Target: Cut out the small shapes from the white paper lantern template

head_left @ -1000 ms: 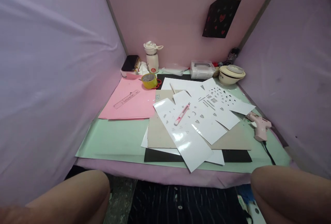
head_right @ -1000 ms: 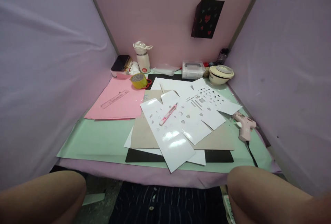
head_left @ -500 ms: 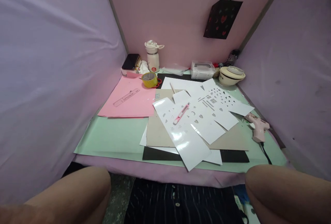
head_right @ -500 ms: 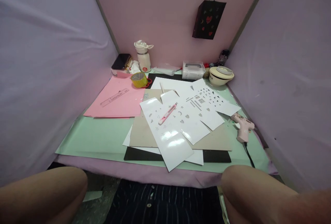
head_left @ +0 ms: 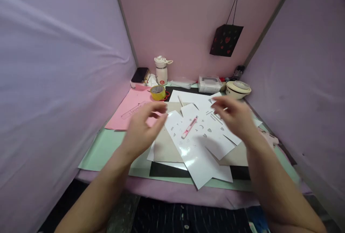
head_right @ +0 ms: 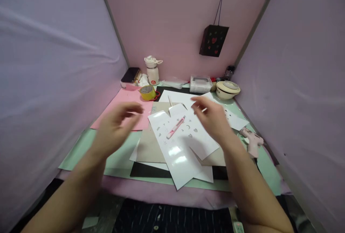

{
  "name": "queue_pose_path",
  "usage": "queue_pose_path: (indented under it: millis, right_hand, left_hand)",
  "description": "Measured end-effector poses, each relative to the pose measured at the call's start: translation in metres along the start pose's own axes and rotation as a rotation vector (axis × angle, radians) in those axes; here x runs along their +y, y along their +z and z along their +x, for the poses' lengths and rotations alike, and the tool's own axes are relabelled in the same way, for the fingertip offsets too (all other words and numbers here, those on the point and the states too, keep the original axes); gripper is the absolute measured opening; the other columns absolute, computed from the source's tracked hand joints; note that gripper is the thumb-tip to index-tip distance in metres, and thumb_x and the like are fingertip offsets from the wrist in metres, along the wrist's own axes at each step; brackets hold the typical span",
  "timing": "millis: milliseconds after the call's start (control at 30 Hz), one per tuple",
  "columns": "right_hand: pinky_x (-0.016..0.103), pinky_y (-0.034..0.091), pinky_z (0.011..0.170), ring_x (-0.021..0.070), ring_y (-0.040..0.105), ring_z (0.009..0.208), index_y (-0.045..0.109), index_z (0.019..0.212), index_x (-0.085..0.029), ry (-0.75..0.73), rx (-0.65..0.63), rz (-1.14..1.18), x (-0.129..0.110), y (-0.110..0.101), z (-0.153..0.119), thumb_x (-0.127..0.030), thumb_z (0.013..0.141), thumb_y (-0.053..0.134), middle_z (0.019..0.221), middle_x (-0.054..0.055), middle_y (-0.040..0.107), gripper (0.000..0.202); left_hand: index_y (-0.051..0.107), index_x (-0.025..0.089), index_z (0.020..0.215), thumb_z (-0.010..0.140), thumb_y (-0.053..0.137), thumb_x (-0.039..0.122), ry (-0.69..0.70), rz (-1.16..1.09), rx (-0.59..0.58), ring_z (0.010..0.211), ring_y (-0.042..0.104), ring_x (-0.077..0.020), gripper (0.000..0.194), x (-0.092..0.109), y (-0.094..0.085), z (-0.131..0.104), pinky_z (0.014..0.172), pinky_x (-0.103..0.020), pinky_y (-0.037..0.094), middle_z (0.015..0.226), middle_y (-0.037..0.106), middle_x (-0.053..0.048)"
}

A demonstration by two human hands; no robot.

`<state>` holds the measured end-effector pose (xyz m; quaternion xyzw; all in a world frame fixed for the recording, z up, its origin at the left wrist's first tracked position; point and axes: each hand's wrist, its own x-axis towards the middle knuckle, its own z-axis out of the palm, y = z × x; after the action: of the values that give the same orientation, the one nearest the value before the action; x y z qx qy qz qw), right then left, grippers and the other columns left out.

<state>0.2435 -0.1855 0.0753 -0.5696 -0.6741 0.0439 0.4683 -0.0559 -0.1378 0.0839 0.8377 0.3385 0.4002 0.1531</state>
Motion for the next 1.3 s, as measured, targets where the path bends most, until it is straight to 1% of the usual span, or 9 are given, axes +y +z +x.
queue_pose_path:
  millis: [167, 400, 500, 667, 767, 867, 1067, 1200, 1300]
  right_hand:
    - [0.026, 0.038, 0.059, 0.0174, 0.061, 0.079, 0.068, 0.11, -0.025, -0.091, -0.612, -0.485, 0.031, 0.063, 0.013, -0.011, 0.091, 0.045, 0.105, 0.008, 0.064, 0.032]
    - [0.029, 0.023, 0.055, 0.0164, 0.051, 0.068, 0.061, 0.084, -0.021, -0.261, -0.758, -0.614, 0.049, 0.081, 0.024, -0.011, 0.085, 0.053, 0.082, 0.005, 0.059, 0.013]
    - [0.029, 0.023, 0.056, 0.0148, 0.047, 0.062, 0.057, 0.082, -0.022, -0.174, -0.654, -0.493, 0.052, 0.078, 0.016, -0.011, 0.081, 0.053, 0.074, 0.001, 0.057, 0.011]
    - [0.027, 0.031, 0.056, 0.0123, 0.04, 0.056, 0.05, 0.083, -0.023, 0.351, -0.084, 0.367, 0.023, 0.084, -0.012, -0.025, 0.081, 0.055, 0.066, -0.003, 0.05, 0.006]
    - [0.024, 0.023, 0.048, 0.009, 0.029, 0.05, 0.049, 0.08, -0.022, 0.695, -0.09, 0.909, -0.014, 0.093, -0.026, -0.027, 0.079, 0.056, 0.062, -0.006, 0.041, 0.008]
    - [0.023, 0.018, 0.046, 0.0076, 0.03, 0.05, 0.05, 0.084, -0.022, 0.875, -0.14, 1.135, -0.044, 0.1, -0.038, -0.025, 0.074, 0.065, 0.063, -0.006, 0.046, 0.018]
    - [0.024, 0.028, 0.05, 0.0088, 0.037, 0.051, 0.055, 0.09, -0.022, 0.748, -0.081, 0.93, -0.05, 0.079, -0.066, -0.042, 0.083, 0.068, 0.063, -0.004, 0.05, 0.025]
    - [0.032, 0.041, 0.06, 0.0174, 0.054, 0.062, 0.056, 0.119, -0.024, 0.513, 0.022, 0.416, -0.01, 0.04, -0.082, -0.052, 0.093, 0.05, 0.079, 0.004, 0.064, 0.039]
    - [0.037, 0.044, 0.075, 0.0262, 0.062, 0.087, 0.058, 0.105, -0.023, 0.527, 0.101, -0.161, 0.039, 0.006, -0.081, -0.052, 0.088, 0.053, 0.1, 0.01, 0.067, 0.034]
  left_hand:
    - [0.039, 0.017, 0.147, 0.078, 0.074, 0.047, -0.094, 0.111, -0.733, 0.146, 0.028, -0.0331, 0.083, -0.048, 0.046, 0.01, 0.117, -0.05, 0.029, 0.157, 0.032, -0.017]
    - [0.028, 0.014, 0.153, 0.078, 0.064, 0.067, -0.07, 0.241, -0.839, 0.151, 0.012, -0.0292, 0.099, -0.076, 0.069, 0.007, 0.122, -0.046, 0.012, 0.163, 0.014, -0.017]
    - [0.027, 0.015, 0.153, 0.079, 0.061, 0.068, -0.083, 0.297, -0.827, 0.151, 0.013, -0.0288, 0.097, -0.071, 0.067, 0.001, 0.122, -0.046, 0.011, 0.163, 0.014, -0.015]
    - [0.027, 0.012, 0.153, 0.079, 0.058, 0.071, -0.114, 0.37, -0.805, 0.151, 0.012, -0.0297, 0.1, -0.058, 0.065, -0.015, 0.122, -0.051, 0.006, 0.163, 0.016, -0.016]
    - [0.025, 0.009, 0.154, 0.079, 0.057, 0.073, -0.147, 0.405, -0.788, 0.151, 0.01, -0.031, 0.103, -0.047, 0.067, -0.024, 0.121, -0.053, 0.007, 0.162, 0.015, -0.017]
    - [0.024, 0.007, 0.155, 0.082, 0.053, 0.074, -0.181, 0.431, -0.766, 0.151, 0.009, -0.032, 0.103, -0.037, 0.072, -0.031, 0.122, -0.051, 0.009, 0.163, 0.013, -0.018]
    - [0.027, 0.006, 0.154, 0.079, 0.055, 0.077, -0.215, 0.455, -0.735, 0.15, 0.009, -0.0359, 0.108, -0.02, 0.078, -0.046, 0.122, -0.052, 0.012, 0.162, 0.013, -0.021]
    - [0.029, 0.012, 0.154, 0.073, 0.061, 0.079, -0.204, 0.441, -0.732, 0.15, 0.013, -0.0372, 0.11, -0.01, 0.07, -0.068, 0.121, -0.054, 0.016, 0.161, 0.014, -0.02]
    - [0.028, 0.023, 0.155, 0.073, 0.066, 0.074, -0.196, 0.439, -0.7, 0.149, 0.014, -0.0375, 0.104, -0.007, 0.064, -0.087, 0.12, -0.057, 0.017, 0.162, 0.014, -0.016]
